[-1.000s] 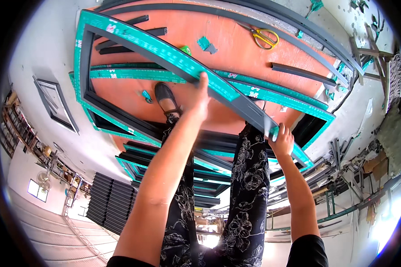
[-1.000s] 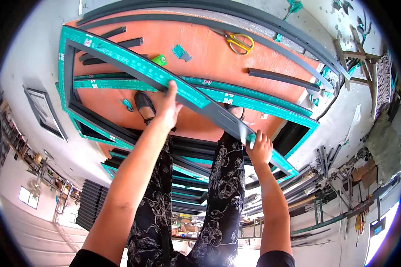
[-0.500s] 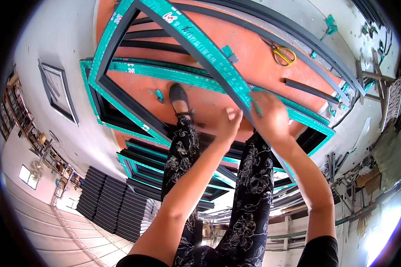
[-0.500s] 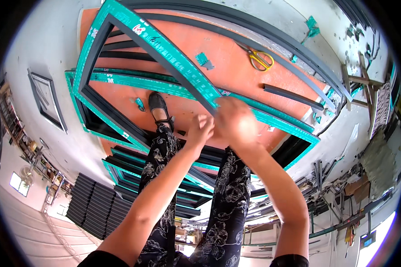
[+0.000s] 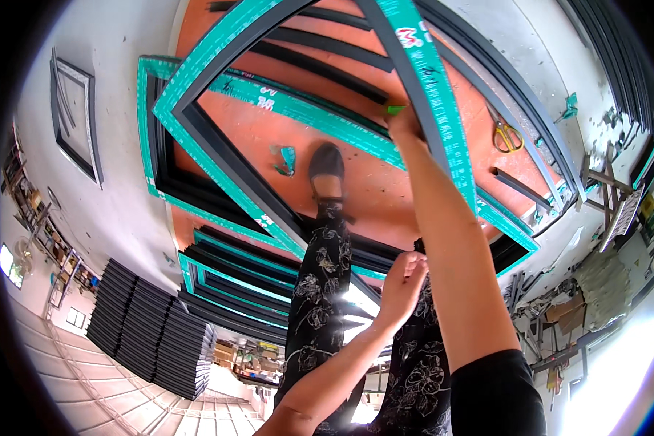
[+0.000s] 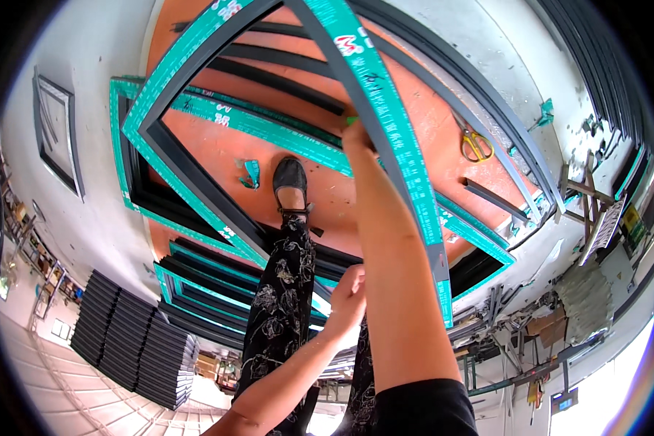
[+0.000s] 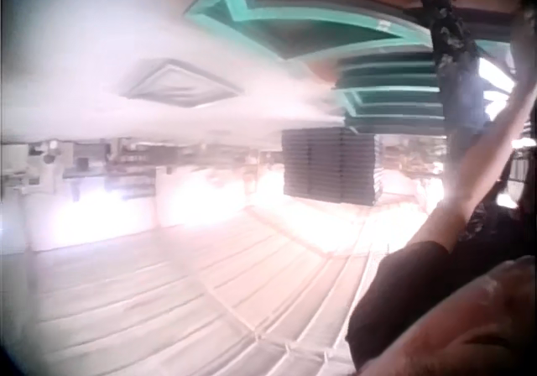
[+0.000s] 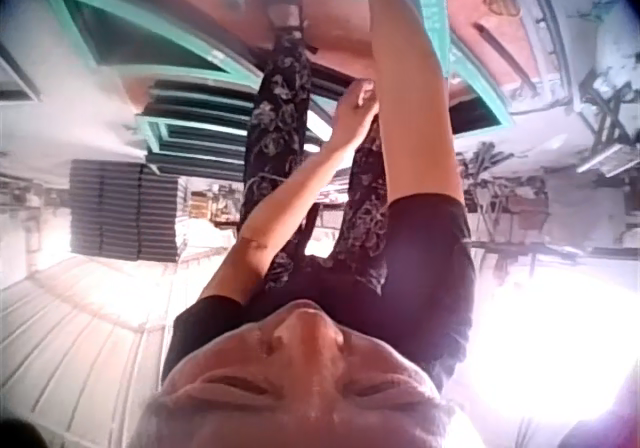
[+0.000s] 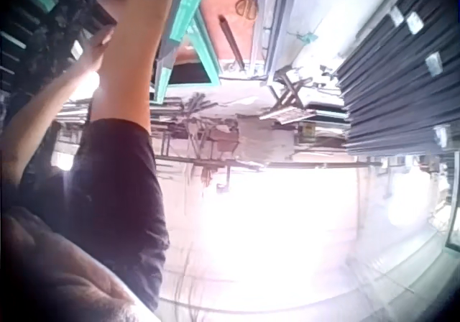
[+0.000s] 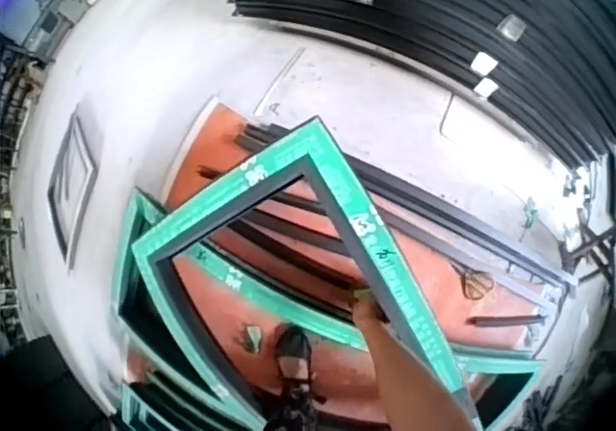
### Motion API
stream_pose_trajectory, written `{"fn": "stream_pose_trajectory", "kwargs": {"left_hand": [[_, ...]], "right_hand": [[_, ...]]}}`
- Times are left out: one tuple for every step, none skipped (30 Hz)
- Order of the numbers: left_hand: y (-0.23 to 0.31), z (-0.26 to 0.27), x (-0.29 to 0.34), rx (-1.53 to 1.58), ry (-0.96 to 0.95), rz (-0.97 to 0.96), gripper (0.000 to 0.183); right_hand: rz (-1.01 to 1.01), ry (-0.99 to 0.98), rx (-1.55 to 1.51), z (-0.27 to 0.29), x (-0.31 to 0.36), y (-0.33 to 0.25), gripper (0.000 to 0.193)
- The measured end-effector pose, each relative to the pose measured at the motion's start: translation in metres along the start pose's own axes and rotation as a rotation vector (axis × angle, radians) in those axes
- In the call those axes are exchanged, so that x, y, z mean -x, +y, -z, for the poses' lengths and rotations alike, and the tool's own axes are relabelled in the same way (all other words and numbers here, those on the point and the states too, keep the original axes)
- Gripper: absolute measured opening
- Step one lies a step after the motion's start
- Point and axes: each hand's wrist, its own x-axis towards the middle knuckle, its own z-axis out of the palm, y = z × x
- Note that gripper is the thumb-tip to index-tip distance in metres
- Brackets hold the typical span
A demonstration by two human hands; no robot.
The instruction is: The person assembles metal window frames by cutting rubber seals with scissors and pressing the seals into the frame grooves by hand. The person handles several window frame components, a roll of green tape, and rubber strips, eventually moving the partially completed frames onto a stack.
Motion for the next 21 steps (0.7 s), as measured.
{"fn": "stream_pose_trajectory", "kwargs": {"left_hand": [[0.0, 0.003, 0.001, -0.032, 0.007, -0.036, 0.026], [-0.004, 0.01, 0.0, 0.001, -0.012, -0.065, 0.024], [0.002, 0.011, 0.002, 0.009, -0.019, -0.059, 0.024], [0.008, 0.012, 0.005, 0.076, -0.003, 0.105, 0.023], [0.014, 0.012, 0.007, 0.137, 0.008, 0.271, 0.023], [0.014, 0.014, 0.007, 0.131, -0.004, 0.254, 0.024], [0.017, 0.017, 0.007, 0.118, 0.003, 0.244, 0.024], [0.02, 0.017, 0.008, 0.105, -0.005, 0.243, 0.023], [0.025, 0.024, 0.007, 0.093, 0.012, 0.237, 0.022], [0.024, 0.024, 0.004, 0.069, 0.0, 0.237, 0.022], [0.018, 0.03, 0.0, 0.084, 0.011, 0.227, 0.022], [0.017, 0.036, -0.005, 0.102, 0.052, 0.231, 0.02], [0.017, 0.039, -0.007, 0.119, 0.084, 0.24, 0.019], [0.018, 0.044, -0.009, 0.145, 0.098, 0.208, 0.019], [0.021, 0.051, -0.011, 0.169, 0.116, 0.176, 0.019], [0.027, 0.054, -0.011, 0.125, 0.158, 0.124, 0.02], [0.033, 0.059, -0.009, 0.081, 0.204, 0.069, 0.021], [0.05, 0.062, -0.005, 0.068, 0.182, 0.018, 0.023], [0.071, 0.063, 0.004, 0.054, 0.162, -0.031, 0.026], [0.088, 0.061, 0.012, 0.023, 0.126, -0.058, 0.029], [0.105, 0.058, 0.021, -0.009, 0.09, -0.086, 0.033]], "right_hand": [[-0.005, -0.062, 0.032, 0.001, 0.005, -0.009, 0.073], [-0.021, -0.055, -0.084, 0.003, 0.009, -0.018, 0.083], [0.036, 0.0, -0.248, 0.004, 0.007, -0.014, 0.073], [0.035, -0.046, -0.301, 0.005, 0.005, -0.012, 0.075], [0.089, 0.0, -0.335, 0.005, 0.007, -0.009, 0.074], [0.147, 0.041, -0.369, 0.006, 0.012, -0.009, 0.074], [0.266, 0.161, -0.382, 0.007, 0.03, -0.013, 0.07], [0.358, 0.049, -0.468, 0.019, 0.044, -0.005, 0.063], [0.455, -0.1, -0.608, 0.032, 0.069, -0.01, 0.059], [0.587, 0.019, -0.618, 0.036, 0.083, -0.001, 0.057], [0.626, 0.032, -0.665, 0.049, 0.108, 0.001, 0.055], [0.639, 0.004, -0.67, 0.07, 0.134, -0.001, 0.054], [0.671, 0.016, -0.624, 0.088, 0.152, 0.007, 0.055], [0.654, 0.013, -0.609, 0.109, 0.171, 0.012, 0.057], [0.635, 0.008, -0.598, 0.125, 0.189, 0.017, 0.058], [0.628, -0.017, -0.611, 0.138, 0.201, 0.029, 0.06], [0.622, -0.045, -0.627, 0.15, 0.214, 0.038, 0.062], [0.612, -0.05, -0.602, 0.164, 0.226, 0.044, 0.065], [0.663, -0.01, -0.534, 0.174, 0.233, 0.054, 0.066], [0.712, 0.021, -0.504, 0.185, 0.241, 0.061, 0.067], [0.762, 0.052, -0.475, 0.195, 0.248, 0.066, 0.067]]}}
